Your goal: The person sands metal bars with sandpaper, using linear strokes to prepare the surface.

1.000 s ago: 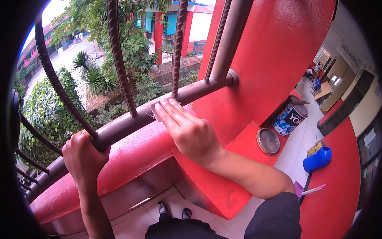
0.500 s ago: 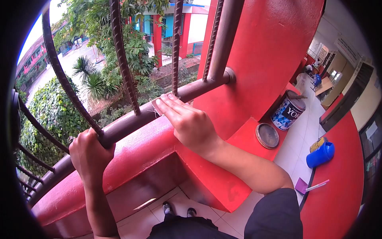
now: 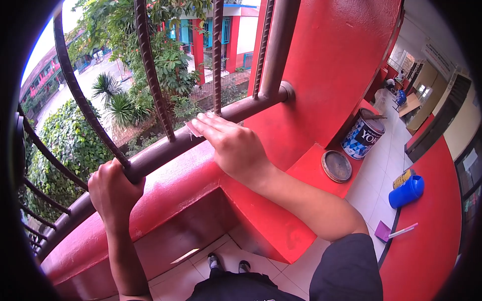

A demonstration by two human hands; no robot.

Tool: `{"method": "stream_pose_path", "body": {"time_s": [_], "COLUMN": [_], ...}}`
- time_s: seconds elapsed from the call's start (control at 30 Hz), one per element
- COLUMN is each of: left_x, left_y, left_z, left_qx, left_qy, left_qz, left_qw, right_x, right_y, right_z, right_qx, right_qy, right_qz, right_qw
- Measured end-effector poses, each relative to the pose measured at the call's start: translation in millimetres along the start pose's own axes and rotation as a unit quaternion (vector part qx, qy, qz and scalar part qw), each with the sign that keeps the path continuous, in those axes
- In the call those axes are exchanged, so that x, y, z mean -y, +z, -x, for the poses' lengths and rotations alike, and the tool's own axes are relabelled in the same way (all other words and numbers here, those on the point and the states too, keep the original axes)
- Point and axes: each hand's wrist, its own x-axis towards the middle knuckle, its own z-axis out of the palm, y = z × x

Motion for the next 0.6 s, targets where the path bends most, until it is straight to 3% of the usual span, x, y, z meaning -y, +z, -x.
{"method": "stream_pose_path", "body": {"time_s": [0.07, 0.1, 0.13, 0.2, 0.23, 0.27, 0.37, 0.6], "left_x": [0, 0, 1, 1, 1, 1, 2, 3], "left_y": [2, 1, 0, -3, -3, -3, -2, -2], "left_z": [0, 0, 0, 1, 2, 2, 1, 2], "left_qx": [0.008, 0.012, 0.013, -0.006, -0.007, -0.012, -0.011, -0.011], "left_qy": [-0.016, -0.015, -0.016, 0.017, 0.018, 0.022, 0.020, 0.018], "left_qz": [0.023, 0.021, 0.022, 0.005, 0.006, 0.004, 0.004, 0.013], "left_qw": [1.000, 1.000, 1.000, 1.000, 1.000, 1.000, 1.000, 1.000], "right_x": [-5, -6, -15, -11, -14, -13, -14, -29], "right_y": [-24, -35, -38, -49, -55, -56, -54, -58], "right_z": [5, 3, -6, -12, -14, -13, -12, -6], "right_qx": [0.013, 0.004, -0.059, -0.078, -0.035, -0.037, 0.007, 0.027], "right_qy": [0.037, 0.101, 0.080, 0.286, 0.367, 0.367, 0.455, 0.450], "right_qz": [-0.031, -0.040, -0.108, -0.326, -0.388, -0.387, -0.495, -0.447], "right_qw": [0.999, 0.994, 0.989, 0.898, 0.845, 0.845, 0.740, 0.773]}}
